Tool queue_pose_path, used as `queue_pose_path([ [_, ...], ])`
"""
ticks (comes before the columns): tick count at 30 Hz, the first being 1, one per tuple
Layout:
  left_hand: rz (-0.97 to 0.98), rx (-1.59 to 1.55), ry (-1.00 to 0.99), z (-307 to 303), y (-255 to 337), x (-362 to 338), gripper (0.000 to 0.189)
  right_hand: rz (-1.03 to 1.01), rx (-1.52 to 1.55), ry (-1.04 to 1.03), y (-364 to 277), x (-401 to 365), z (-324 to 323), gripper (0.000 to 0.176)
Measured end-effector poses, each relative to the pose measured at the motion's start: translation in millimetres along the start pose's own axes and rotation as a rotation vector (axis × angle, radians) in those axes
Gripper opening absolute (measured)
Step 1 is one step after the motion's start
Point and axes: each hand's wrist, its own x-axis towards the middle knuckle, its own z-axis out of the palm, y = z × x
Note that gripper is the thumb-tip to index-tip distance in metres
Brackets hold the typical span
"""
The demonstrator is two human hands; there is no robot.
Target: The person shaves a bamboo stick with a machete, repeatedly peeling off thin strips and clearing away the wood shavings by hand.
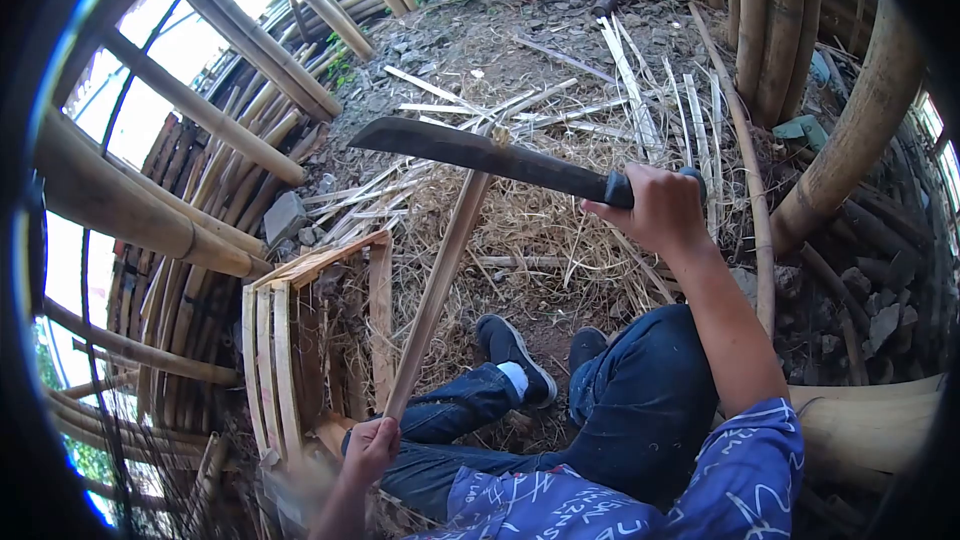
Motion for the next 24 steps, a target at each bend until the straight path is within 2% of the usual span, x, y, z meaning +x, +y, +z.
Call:
queue_pose_path([
  [4, -0.067, -0.008, 0.010, 5, 1, 1, 0.042, -0.012, 0.120, -0.069, -3, -3, 6, 0.054],
  [6, -0.019, -0.013, 0.025, 10, 5, 4, 0.042, -0.045, 0.087, -0.059, -17, -4, 1, 0.054],
  [9, -0.006, -0.032, 0.040, 14, 9, 5, 0.042, -0.304, 0.153, -0.094, -37, -2, -3, 0.055],
  [12, -0.004, -0.009, 0.045, 15, 7, 4, 0.041, -0.297, 0.159, -0.077, -37, 3, 1, 0.053],
  [13, 0.020, 0.018, 0.051, 14, 4, 1, 0.041, -0.203, 0.153, -0.124, -30, 5, 5, 0.051],
  [14, 0.017, 0.021, 0.050, 12, 0, -2, 0.041, -0.155, 0.152, -0.011, -20, 7, 12, 0.053],
  [15, 0.034, 0.086, 0.042, 10, -5, -6, 0.041, -0.011, 0.187, -0.014, -6, 8, 20, 0.056],
  [18, 0.090, 0.122, 0.031, 5, -14, -15, 0.042, 0.308, 0.256, -0.101, 37, 7, 26, 0.067],
  [20, 0.132, 0.089, 0.040, 4, -10, -18, 0.042, 0.381, 0.254, -0.009, 41, -4, 24, 0.069],
  [22, 0.045, 0.020, 0.075, 7, 8, -11, 0.041, 0.370, 0.234, 0.023, 39, -6, 18, 0.070],
  [24, 0.032, 0.017, 0.076, 10, 13, -3, 0.041, 0.354, 0.301, -0.016, 26, -4, 5, 0.070],
])
